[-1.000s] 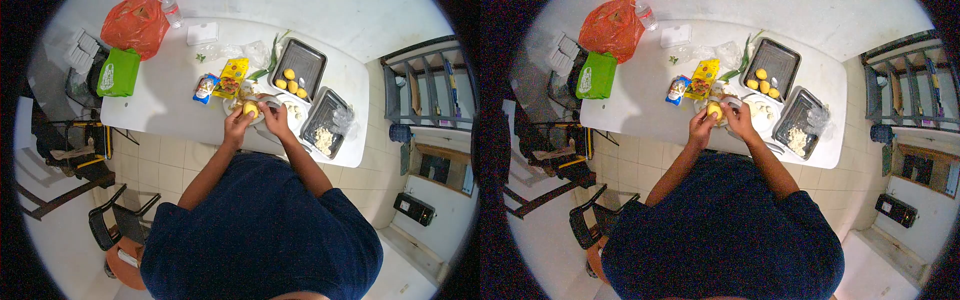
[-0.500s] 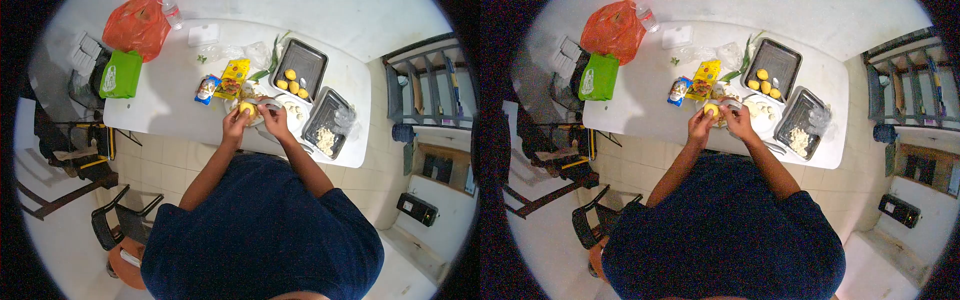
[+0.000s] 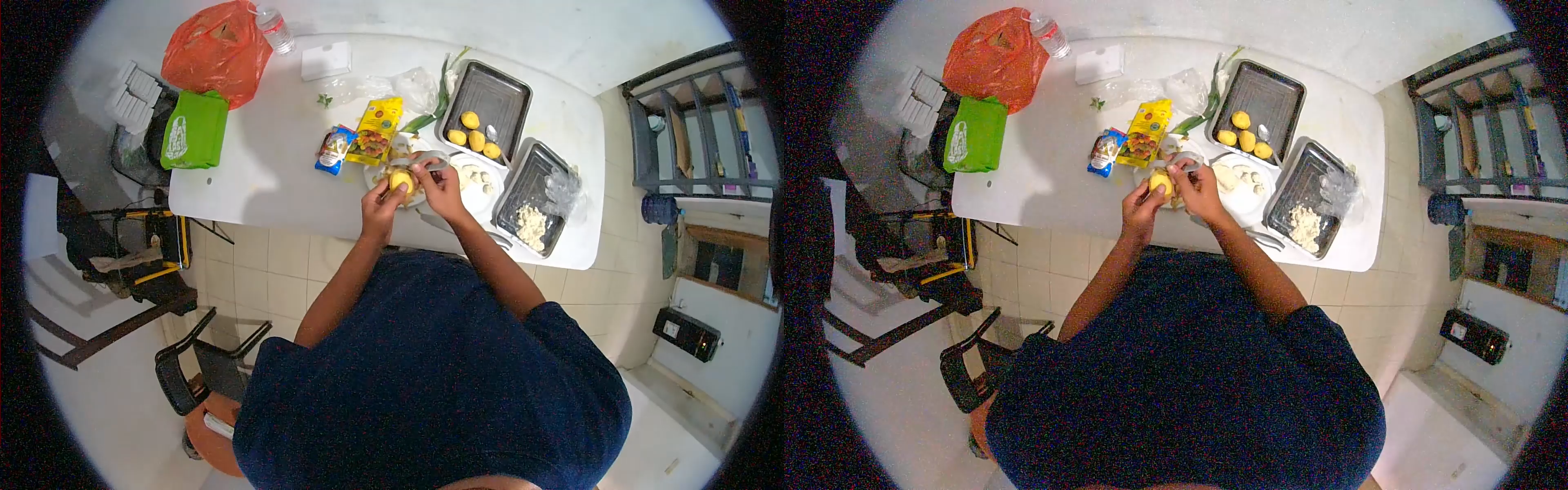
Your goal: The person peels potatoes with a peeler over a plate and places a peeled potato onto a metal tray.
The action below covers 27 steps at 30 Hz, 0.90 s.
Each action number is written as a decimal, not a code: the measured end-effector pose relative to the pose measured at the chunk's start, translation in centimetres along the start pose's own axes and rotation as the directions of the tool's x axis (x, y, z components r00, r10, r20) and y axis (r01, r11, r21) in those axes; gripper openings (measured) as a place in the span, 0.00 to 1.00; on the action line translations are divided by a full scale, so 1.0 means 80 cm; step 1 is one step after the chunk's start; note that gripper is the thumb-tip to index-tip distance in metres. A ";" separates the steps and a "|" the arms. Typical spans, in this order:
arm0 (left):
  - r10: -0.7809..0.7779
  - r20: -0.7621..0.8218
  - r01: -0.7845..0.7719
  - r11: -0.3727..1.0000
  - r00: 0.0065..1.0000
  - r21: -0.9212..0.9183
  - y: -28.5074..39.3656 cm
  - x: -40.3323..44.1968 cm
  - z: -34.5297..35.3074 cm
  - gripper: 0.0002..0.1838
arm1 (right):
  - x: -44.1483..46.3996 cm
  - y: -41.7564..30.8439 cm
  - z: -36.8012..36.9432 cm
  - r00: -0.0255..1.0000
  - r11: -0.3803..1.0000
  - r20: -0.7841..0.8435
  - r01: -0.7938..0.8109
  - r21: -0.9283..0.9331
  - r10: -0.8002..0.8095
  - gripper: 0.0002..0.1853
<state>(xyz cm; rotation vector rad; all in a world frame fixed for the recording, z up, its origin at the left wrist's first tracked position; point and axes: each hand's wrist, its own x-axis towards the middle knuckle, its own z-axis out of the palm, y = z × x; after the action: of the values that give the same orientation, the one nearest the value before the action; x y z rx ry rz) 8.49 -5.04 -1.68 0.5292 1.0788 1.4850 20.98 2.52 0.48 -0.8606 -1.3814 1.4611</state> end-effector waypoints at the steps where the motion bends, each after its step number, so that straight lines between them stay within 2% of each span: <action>1: -0.009 0.004 0.009 1.000 1.000 0.017 -0.002 -0.003 0.003 0.16 | 0.001 0.004 -0.004 0.999 0.999 -0.001 -0.035 -0.039 0.035 0.10; 3: -0.029 0.007 0.028 0.998 1.000 0.052 -0.007 -0.009 0.012 0.16 | 0.006 0.011 -0.010 0.994 0.988 -0.004 -0.107 -0.114 0.107 0.10; 7: -0.041 -0.056 0.038 0.998 0.998 -0.052 0.000 -0.005 0.016 0.17 | 0.012 0.006 -0.014 0.998 0.999 -0.055 0.020 0.049 -0.017 0.10; 10: -0.022 -0.062 0.018 0.998 0.998 -0.063 0.002 0.002 0.010 0.17 | 0.002 -0.015 -0.009 0.999 1.000 -0.054 0.000 0.022 0.001 0.09; 13: -0.009 -0.076 0.004 0.998 0.997 -0.061 0.001 0.006 0.011 0.16 | -0.004 -0.004 -0.007 0.998 0.998 -0.031 0.058 -0.026 -0.059 0.10; 15: -0.009 -0.096 0.003 0.998 0.995 -0.062 0.001 0.006 0.012 0.16 | -0.007 -0.003 -0.012 0.999 0.999 -0.006 -0.034 -0.038 0.034 0.10; 16: -0.020 -0.090 0.017 0.999 0.996 -0.035 -0.002 0.008 0.008 0.16 | -0.008 -0.003 -0.014 0.997 0.996 0.007 -0.079 -0.045 0.079 0.10; 19: -0.036 -0.068 0.037 0.999 0.997 0.016 -0.004 0.012 0.003 0.15 | -0.007 0.005 -0.019 0.999 0.993 0.016 -0.041 -0.107 0.043 0.10; 24: -0.019 -0.025 0.020 0.998 1.000 0.052 -0.001 0.008 0.007 0.15 | -0.002 0.013 -0.017 1.000 0.995 -0.008 -0.008 -0.101 0.007 0.09; 27: 0.084 0.064 -0.093 0.984 0.994 0.151 0.003 -0.003 0.019 0.17 | 0.008 0.014 -0.014 0.999 0.991 -0.015 0.028 -0.128 -0.030 0.09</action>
<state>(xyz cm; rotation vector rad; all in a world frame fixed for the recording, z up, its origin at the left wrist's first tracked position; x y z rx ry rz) 9.62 -4.73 -0.69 0.7323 1.1426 1.4610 21.64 3.61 -0.71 -0.9272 -1.4816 1.3519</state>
